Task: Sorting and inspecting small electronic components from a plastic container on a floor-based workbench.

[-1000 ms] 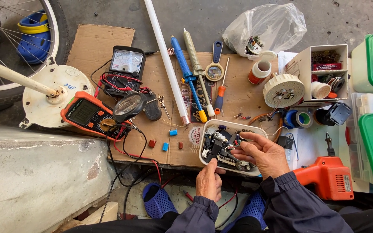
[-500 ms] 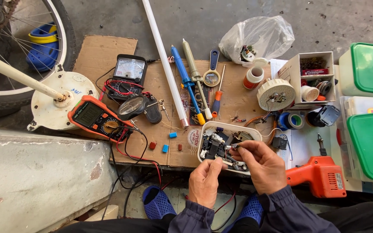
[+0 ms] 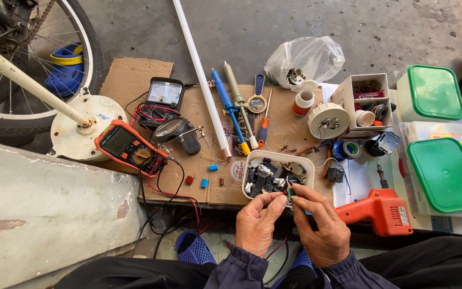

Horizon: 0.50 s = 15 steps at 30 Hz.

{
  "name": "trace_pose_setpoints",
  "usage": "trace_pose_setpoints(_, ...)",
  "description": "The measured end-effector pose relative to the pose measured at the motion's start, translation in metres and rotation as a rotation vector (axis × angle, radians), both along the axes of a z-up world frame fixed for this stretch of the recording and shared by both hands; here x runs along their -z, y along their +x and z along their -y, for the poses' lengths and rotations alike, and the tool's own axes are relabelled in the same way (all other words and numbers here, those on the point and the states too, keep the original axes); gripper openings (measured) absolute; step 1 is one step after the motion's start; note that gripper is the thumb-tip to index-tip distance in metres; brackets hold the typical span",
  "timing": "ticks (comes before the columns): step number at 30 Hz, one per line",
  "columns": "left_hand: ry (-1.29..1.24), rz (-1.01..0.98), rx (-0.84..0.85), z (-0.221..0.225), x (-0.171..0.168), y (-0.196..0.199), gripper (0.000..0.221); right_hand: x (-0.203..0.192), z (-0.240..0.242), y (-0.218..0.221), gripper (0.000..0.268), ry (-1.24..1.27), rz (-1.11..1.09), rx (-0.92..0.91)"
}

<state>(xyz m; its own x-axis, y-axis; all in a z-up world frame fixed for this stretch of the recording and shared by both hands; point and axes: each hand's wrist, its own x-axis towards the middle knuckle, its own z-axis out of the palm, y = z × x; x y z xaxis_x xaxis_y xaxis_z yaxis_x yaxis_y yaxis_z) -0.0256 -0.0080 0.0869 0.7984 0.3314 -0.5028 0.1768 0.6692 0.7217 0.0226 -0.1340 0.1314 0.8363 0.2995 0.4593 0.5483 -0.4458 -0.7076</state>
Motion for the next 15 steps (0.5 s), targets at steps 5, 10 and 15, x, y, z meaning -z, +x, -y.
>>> trace_pose_setpoints(5,-0.16,0.116,-0.101,0.008,0.038,0.002,0.025,0.005,0.0,-0.003,0.024,-0.027,0.021,0.019)
trace_pose_setpoints(10,-0.263,0.104,-0.112,0.007,0.047,0.001,0.02,0.0,-0.001,-0.004,0.033,-0.032,-0.044,0.038)
trace_pose_setpoints(15,-0.217,0.096,-0.127,0.009,0.057,0.001,0.023,0.016,0.007,-0.001,0.053,0.33,-0.544,0.003)
